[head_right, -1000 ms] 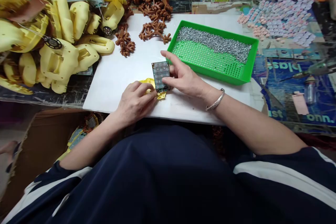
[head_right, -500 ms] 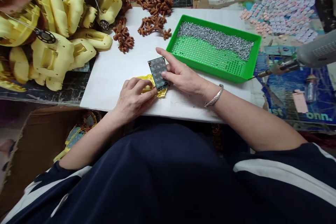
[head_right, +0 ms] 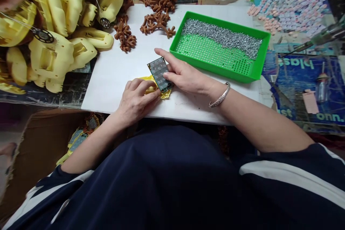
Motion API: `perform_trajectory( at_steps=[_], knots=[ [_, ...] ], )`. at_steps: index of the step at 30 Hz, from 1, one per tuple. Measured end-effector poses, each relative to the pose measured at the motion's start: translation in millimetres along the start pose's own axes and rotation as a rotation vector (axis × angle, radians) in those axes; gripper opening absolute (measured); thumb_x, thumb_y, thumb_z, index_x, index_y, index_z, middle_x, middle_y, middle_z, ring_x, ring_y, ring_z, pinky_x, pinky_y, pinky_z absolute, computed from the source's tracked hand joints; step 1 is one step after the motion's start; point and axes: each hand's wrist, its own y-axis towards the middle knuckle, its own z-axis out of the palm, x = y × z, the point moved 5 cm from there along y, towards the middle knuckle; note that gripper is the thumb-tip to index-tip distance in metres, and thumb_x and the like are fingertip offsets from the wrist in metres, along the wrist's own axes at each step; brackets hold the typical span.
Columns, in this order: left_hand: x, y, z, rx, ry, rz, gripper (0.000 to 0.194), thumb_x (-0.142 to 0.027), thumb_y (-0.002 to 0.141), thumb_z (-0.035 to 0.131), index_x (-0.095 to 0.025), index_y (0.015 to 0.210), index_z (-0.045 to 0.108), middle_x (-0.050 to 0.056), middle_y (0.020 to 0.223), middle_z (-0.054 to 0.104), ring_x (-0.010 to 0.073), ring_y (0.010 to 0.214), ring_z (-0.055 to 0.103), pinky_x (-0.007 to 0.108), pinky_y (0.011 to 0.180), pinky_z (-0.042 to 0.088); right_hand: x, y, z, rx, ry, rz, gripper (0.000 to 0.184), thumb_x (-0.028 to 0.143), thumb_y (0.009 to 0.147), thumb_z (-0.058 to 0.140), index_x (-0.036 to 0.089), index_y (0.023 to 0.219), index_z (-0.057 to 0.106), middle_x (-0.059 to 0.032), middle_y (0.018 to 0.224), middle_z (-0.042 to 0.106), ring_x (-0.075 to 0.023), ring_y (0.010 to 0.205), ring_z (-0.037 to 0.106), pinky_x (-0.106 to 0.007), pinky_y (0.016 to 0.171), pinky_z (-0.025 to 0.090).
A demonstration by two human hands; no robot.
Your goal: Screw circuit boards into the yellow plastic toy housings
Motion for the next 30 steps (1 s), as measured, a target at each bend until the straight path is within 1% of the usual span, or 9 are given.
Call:
perform_trajectory(
  at_steps=[5,9,11,15,18,21,24,27,30],
  knots=[
    [1.9,0.3,2.2,0.046,-0.079,-0.046,0.025,-0.028,0.103,0.047,-0.026,0.115,0.07,0.011,0.112,0.067,0.0255,0.101,0.054,0.041,0.085,0.043,5.2,0.5,0.7,-0.033,-0.065,-0.003,0.057,0.012,0.079,0.066,0.024,0.134,0.059,0.0041,0.075,0.053,-0.0163,0.079,0.06,-0.033,0.081,0.056],
    [1.5,0.2,2.3,0.047,-0.037,-0.011,0.025,-0.028,0.104,0.048,-0.026,0.115,0.069,0.011,0.116,0.068,0.0249,0.102,0.055,0.04,0.084,0.044,6.5,3.7,-1.4,-0.115,-0.01,0.023,0.059,0.005,0.076,0.067,0.025,0.131,0.061,0.0045,0.073,0.052,-0.0197,0.087,0.062,-0.038,0.089,0.055],
    [1.8,-0.1,2.4,0.046,-0.032,-0.002,0.025,-0.028,0.104,0.047,-0.026,0.115,0.069,0.011,0.117,0.068,0.0249,0.103,0.055,0.04,0.084,0.044,5.7,7.0,-1.6,-0.09,0.015,0.029,0.058,0.005,0.075,0.067,0.025,0.129,0.062,0.005,0.073,0.052,-0.0194,0.088,0.062,-0.038,0.088,0.055],
    [2.8,-0.7,2.7,0.042,-0.061,-0.007,0.024,-0.028,0.103,0.049,-0.026,0.115,0.069,0.011,0.118,0.068,0.025,0.104,0.055,0.04,0.084,0.043,3.2,11.6,-1.5,0.036,0.061,0.034,0.05,0.012,0.079,0.07,0.023,0.127,0.061,0.007,0.072,0.053,-0.0137,0.079,0.059,-0.03,0.078,0.055],
    [3.6,-1.2,3.0,0.036,-0.101,-0.021,0.024,-0.027,0.103,0.05,-0.026,0.116,0.069,0.011,0.119,0.067,0.0256,0.105,0.055,0.04,0.085,0.042,2.5,11.5,-4.9,0.033,0.109,0.062,0.046,0.014,0.079,0.073,0.022,0.123,0.062,0.0077,0.071,0.053,-0.0114,0.074,0.057,-0.028,0.074,0.054],
    [4.2,-1.4,4.4,0.053,-0.113,-0.038,0.025,-0.028,0.104,0.048,-0.027,0.116,0.07,0.011,0.119,0.067,0.026,0.106,0.055,0.041,0.085,0.042,3.9,10.9,-6.0,0.056,0.067,0.067,0.049,0.016,0.077,0.074,0.022,0.124,0.062,0.0071,0.072,0.055,-0.0126,0.076,0.058,-0.029,0.076,0.055],
    [2.8,-0.9,3.7,0.036,-0.062,-0.022,0.026,-0.028,0.104,0.047,-0.027,0.114,0.071,0.01,0.117,0.067,0.0255,0.104,0.055,0.04,0.084,0.042,6.2,11.5,-4.4,0.107,0.025,0.026,0.052,0.017,0.078,0.073,0.024,0.128,0.061,0.0063,0.078,0.058,-0.0141,0.081,0.06,-0.031,0.081,0.055],
    [1.3,-0.4,2.4,0.01,-0.028,-0.005,0.025,-0.028,0.104,0.047,-0.026,0.11,0.071,0.01,0.112,0.067,0.025,0.102,0.054,0.039,0.083,0.042,8.5,12.7,-3.7,0.087,0.042,0.038,0.049,0.013,0.08,0.07,0.022,0.128,0.063,0.0063,0.079,0.059,-0.0141,0.084,0.06,-0.032,0.084,0.053],
    [0.4,-0.1,1.2,-0.027,-0.021,0.006,0.024,-0.027,0.104,0.047,-0.024,0.107,0.071,0.01,0.111,0.067,0.0247,0.1,0.053,0.038,0.081,0.042,14.4,12.8,-0.5,0.087,-0.006,0.056,0.046,0.01,0.082,0.067,0.019,0.127,0.063,0.0058,0.081,0.059,-0.0138,0.085,0.06,-0.032,0.085,0.052]
  ],
)
